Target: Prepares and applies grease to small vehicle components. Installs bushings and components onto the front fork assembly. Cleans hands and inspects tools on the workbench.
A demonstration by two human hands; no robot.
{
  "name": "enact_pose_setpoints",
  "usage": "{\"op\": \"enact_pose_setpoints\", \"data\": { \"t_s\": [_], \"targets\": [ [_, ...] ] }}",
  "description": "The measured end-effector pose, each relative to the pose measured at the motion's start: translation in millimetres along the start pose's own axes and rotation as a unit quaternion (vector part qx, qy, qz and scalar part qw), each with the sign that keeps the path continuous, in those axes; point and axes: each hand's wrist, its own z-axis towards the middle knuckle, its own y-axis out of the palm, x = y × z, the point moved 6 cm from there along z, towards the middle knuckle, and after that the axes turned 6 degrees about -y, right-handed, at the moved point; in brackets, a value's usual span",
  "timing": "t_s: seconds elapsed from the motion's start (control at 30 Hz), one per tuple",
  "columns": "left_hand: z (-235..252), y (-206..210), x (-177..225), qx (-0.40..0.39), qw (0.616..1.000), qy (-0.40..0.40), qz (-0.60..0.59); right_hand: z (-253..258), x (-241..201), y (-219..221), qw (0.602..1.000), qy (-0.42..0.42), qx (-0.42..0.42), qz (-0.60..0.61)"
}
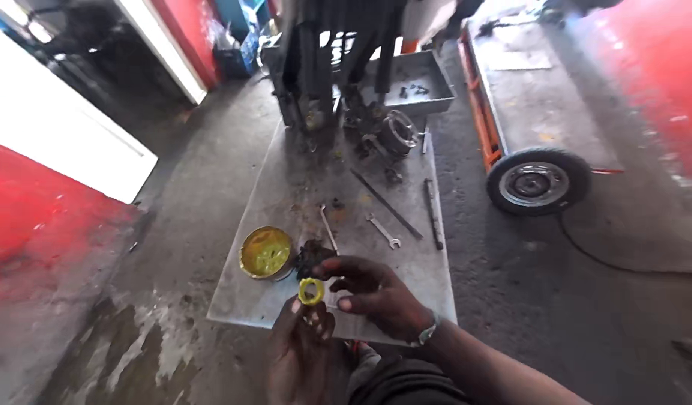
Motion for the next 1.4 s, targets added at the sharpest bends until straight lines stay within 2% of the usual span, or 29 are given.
{"op": "enact_pose_setpoints", "data": {
  "t_s": [0.1,0.2,0.4,0.53,0.63,0.73,0.83,0.97,1.1,1.17,1.23,1.33,1.37,1.4],
  "targets": [
    [11,31,-24,-0.049,0.996,-0.067,-0.028,-7,-16,-1,0.994,-0.050,0.029,0.090],
    [20,55,-45,-0.046,0.991,-0.112,-0.057,-13,-32,-15,0.985,-0.090,0.064,0.131],
    [39,89,-84,-0.067,0.984,-0.158,-0.054,-22,-64,-58,0.968,-0.188,0.073,0.148],
    [57,107,-111,-0.040,0.984,-0.160,-0.068,-20,-82,-92,0.966,-0.203,0.096,0.130],
    [77,123,-132,-0.049,0.984,-0.161,-0.057,-8,-95,-124,0.963,-0.218,0.098,0.120],
    [102,137,-154,-0.037,0.989,-0.143,-0.028,7,-103,-162,0.961,-0.225,0.099,0.127],
    [125,148,-171,0.016,0.995,-0.094,0.031,26,-106,-196,0.965,-0.177,0.095,0.166],
    [131,143,-165,0.041,0.975,0.029,0.217,55,-105,-217,0.955,-0.104,0.076,0.268],
    [126,151,-148,0.061,0.919,0.169,0.350,72,-105,-220,0.936,-0.065,0.048,0.344],
    [123,163,-142,0.082,0.867,0.235,0.432,77,-104,-218,0.928,-0.044,0.041,0.368],
    [120,175,-137,0.116,0.793,0.300,0.517,79,-100,-215,0.920,-0.017,0.033,0.391],
    [113,190,-134,0.166,0.636,0.400,0.638,74,-100,-207,0.902,0.027,0.026,0.430],
    [112,193,-134,0.173,0.602,0.421,0.656,72,-101,-204,0.898,0.037,0.027,0.437],
    [112,195,-135,0.177,0.590,0.433,0.658,69,-103,-202,0.896,0.043,0.030,0.440]
  ]
}}
